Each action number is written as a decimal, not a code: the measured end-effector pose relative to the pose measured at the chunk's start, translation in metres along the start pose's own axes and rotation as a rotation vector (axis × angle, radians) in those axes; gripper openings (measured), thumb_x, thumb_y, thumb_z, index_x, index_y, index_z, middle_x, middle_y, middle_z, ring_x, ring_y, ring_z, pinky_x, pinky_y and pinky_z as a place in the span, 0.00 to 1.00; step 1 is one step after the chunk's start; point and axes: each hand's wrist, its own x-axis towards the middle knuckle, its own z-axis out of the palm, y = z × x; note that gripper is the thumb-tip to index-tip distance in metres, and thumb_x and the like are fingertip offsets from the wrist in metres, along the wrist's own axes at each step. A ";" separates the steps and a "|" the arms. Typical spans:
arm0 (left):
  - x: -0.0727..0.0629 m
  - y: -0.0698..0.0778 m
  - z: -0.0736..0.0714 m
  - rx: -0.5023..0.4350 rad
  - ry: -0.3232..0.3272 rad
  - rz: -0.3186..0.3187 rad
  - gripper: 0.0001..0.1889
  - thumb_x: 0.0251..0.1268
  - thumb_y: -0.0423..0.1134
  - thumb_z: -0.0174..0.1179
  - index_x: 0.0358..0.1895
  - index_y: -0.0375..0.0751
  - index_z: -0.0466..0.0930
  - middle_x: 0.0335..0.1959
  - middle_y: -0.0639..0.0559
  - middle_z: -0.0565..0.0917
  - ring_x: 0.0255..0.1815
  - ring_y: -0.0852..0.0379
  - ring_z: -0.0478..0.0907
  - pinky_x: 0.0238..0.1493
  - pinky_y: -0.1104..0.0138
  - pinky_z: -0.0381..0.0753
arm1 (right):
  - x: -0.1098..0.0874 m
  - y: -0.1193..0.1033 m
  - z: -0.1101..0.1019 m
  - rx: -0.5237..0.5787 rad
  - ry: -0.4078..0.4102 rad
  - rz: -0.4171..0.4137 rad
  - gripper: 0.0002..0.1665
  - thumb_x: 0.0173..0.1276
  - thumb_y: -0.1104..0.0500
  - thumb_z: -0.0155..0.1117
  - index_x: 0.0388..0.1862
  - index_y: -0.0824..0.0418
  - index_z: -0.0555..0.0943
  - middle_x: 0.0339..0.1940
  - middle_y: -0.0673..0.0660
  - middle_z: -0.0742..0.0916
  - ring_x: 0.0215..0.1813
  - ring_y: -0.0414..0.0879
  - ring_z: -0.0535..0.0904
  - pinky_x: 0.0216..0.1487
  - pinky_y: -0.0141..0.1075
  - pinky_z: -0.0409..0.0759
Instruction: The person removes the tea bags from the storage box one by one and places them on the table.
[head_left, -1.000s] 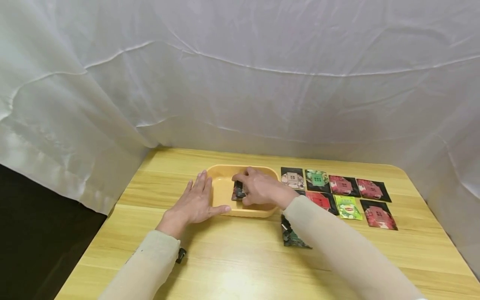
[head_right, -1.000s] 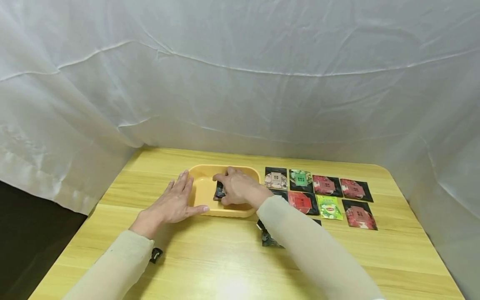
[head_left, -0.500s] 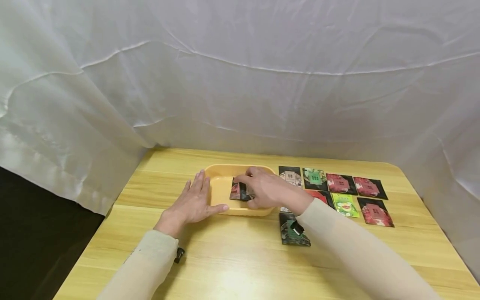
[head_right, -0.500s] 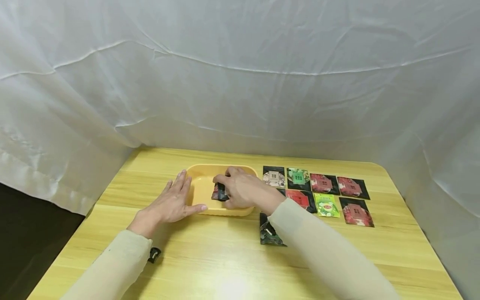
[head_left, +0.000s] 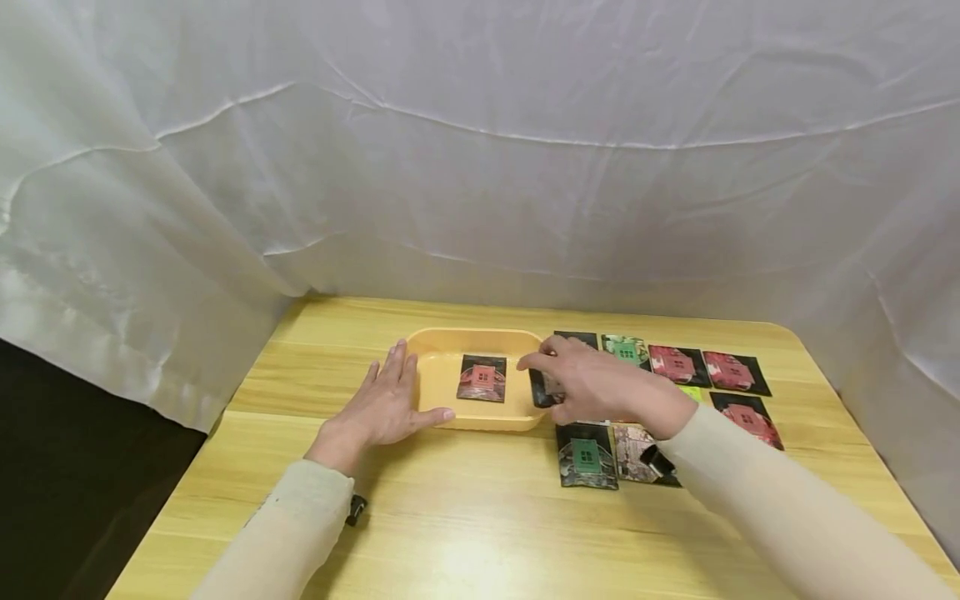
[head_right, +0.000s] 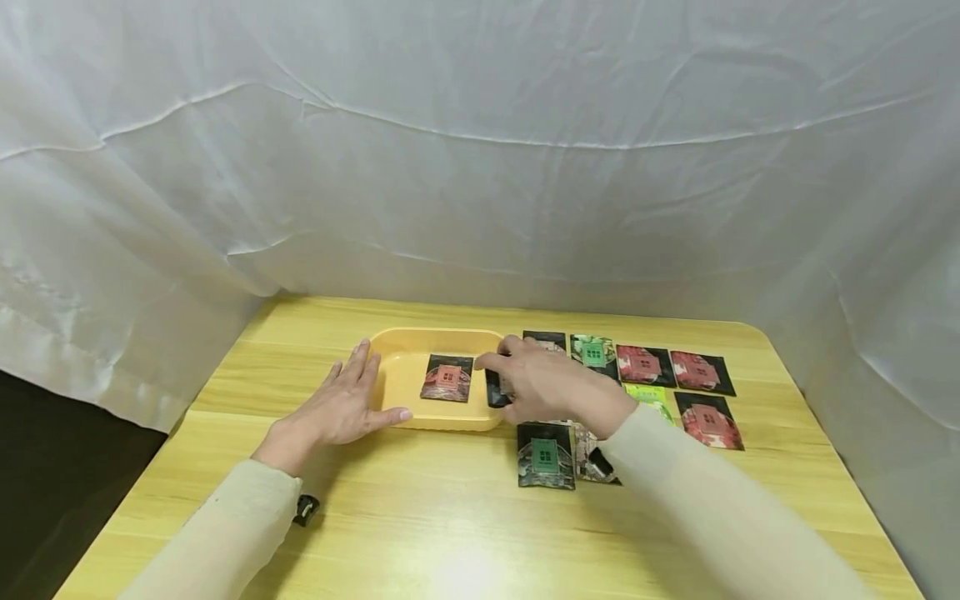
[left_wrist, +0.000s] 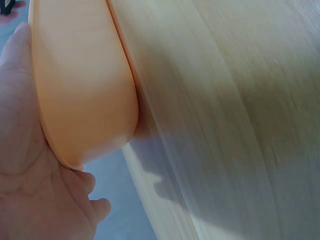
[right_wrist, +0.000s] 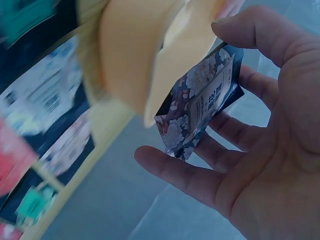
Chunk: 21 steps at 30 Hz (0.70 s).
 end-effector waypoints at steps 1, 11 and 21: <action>0.000 0.000 0.000 -0.002 0.000 0.000 0.70 0.60 0.88 0.43 0.86 0.31 0.38 0.87 0.38 0.26 0.89 0.42 0.29 0.87 0.44 0.35 | -0.005 0.005 0.000 0.002 0.001 0.006 0.46 0.67 0.51 0.78 0.81 0.45 0.68 0.76 0.62 0.74 0.68 0.58 0.77 0.61 0.57 0.83; 0.000 -0.002 0.000 -0.024 -0.009 0.003 0.69 0.61 0.87 0.45 0.86 0.31 0.37 0.86 0.37 0.25 0.89 0.42 0.28 0.87 0.44 0.35 | -0.055 0.048 0.013 -0.035 0.025 0.049 0.46 0.58 0.57 0.80 0.76 0.47 0.74 0.62 0.60 0.79 0.42 0.43 0.75 0.34 0.37 0.76; -0.001 -0.002 0.000 -0.032 -0.019 0.000 0.69 0.61 0.87 0.45 0.86 0.32 0.36 0.86 0.39 0.23 0.89 0.42 0.28 0.87 0.44 0.34 | -0.103 0.081 0.030 -0.099 0.016 0.108 0.48 0.55 0.57 0.84 0.76 0.54 0.75 0.68 0.69 0.77 0.51 0.58 0.83 0.27 0.36 0.75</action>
